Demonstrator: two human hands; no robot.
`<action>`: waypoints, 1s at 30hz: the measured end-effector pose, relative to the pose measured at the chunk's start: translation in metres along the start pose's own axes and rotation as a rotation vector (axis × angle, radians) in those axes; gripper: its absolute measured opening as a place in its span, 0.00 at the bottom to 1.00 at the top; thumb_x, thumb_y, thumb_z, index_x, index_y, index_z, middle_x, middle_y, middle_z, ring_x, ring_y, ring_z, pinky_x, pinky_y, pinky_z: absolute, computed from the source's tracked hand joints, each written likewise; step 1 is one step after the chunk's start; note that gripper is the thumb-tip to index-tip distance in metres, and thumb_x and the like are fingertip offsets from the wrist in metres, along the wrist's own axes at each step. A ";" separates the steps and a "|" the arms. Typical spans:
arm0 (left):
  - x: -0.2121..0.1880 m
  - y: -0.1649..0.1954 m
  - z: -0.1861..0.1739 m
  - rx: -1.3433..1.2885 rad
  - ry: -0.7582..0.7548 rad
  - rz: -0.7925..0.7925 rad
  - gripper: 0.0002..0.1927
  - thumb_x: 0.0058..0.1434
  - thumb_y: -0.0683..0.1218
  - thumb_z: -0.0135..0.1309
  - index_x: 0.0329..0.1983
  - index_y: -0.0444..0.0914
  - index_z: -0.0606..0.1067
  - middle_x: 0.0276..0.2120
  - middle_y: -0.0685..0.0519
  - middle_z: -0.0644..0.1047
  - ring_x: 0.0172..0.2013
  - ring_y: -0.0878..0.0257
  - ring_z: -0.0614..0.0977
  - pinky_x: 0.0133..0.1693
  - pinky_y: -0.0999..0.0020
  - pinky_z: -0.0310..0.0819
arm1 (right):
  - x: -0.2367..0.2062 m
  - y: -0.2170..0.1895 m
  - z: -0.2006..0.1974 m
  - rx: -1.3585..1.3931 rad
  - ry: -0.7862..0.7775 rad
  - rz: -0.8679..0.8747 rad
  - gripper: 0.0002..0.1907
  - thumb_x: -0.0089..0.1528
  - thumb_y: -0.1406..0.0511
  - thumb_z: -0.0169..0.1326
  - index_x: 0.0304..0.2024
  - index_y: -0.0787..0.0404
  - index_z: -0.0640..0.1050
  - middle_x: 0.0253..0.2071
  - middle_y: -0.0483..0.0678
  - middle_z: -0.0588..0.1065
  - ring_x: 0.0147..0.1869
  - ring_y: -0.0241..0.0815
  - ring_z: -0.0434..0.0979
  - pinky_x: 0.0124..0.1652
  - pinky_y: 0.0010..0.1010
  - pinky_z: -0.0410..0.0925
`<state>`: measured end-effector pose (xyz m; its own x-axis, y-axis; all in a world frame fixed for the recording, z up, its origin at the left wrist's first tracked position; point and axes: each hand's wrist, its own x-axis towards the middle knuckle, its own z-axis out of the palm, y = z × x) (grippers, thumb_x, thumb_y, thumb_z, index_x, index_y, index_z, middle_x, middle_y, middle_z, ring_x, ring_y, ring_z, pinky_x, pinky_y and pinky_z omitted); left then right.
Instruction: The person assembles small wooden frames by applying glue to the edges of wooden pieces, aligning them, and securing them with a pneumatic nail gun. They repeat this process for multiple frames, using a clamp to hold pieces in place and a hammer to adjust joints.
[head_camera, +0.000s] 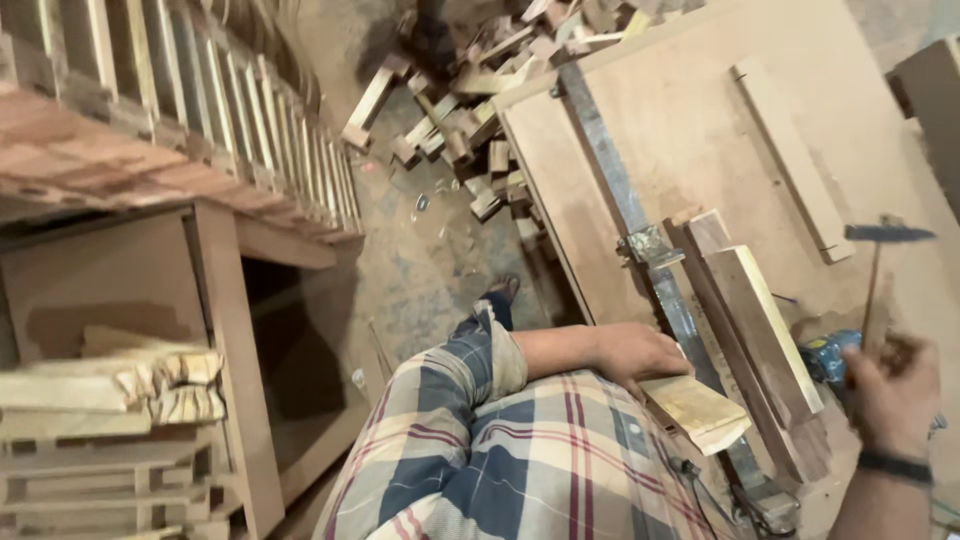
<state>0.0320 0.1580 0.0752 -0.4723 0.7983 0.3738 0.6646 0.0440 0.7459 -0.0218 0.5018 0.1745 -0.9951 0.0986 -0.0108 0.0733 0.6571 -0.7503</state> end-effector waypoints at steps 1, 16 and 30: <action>0.000 0.000 -0.003 0.008 -0.014 -0.006 0.44 0.42 0.59 0.71 0.61 0.40 0.69 0.53 0.43 0.77 0.57 0.42 0.76 0.56 0.51 0.72 | -0.025 0.004 -0.007 0.165 -0.023 0.058 0.23 0.67 0.70 0.61 0.61 0.68 0.67 0.43 0.51 0.75 0.35 0.38 0.74 0.27 0.29 0.66; 0.028 0.073 -0.030 -0.470 -0.025 -0.034 0.43 0.46 0.59 0.76 0.62 0.38 0.73 0.51 0.47 0.79 0.52 0.54 0.82 0.54 0.59 0.77 | -0.282 -0.054 -0.078 -0.041 0.031 -0.165 0.23 0.70 0.75 0.58 0.67 0.67 0.69 0.44 0.56 0.75 0.43 0.38 0.75 0.44 0.28 0.70; 0.031 0.086 -0.045 -0.451 0.029 0.104 0.35 0.50 0.57 0.73 0.55 0.36 0.73 0.46 0.46 0.80 0.48 0.50 0.84 0.52 0.59 0.78 | -0.301 -0.176 -0.069 -0.503 -0.071 -0.270 0.16 0.58 0.78 0.60 0.48 0.67 0.83 0.38 0.51 0.78 0.34 0.43 0.81 0.33 0.32 0.73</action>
<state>0.0485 0.1591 0.1760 -0.4364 0.7673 0.4698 0.3941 -0.3064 0.8665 0.2689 0.4081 0.3552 -0.9837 -0.1608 0.0803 -0.1784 0.9284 -0.3259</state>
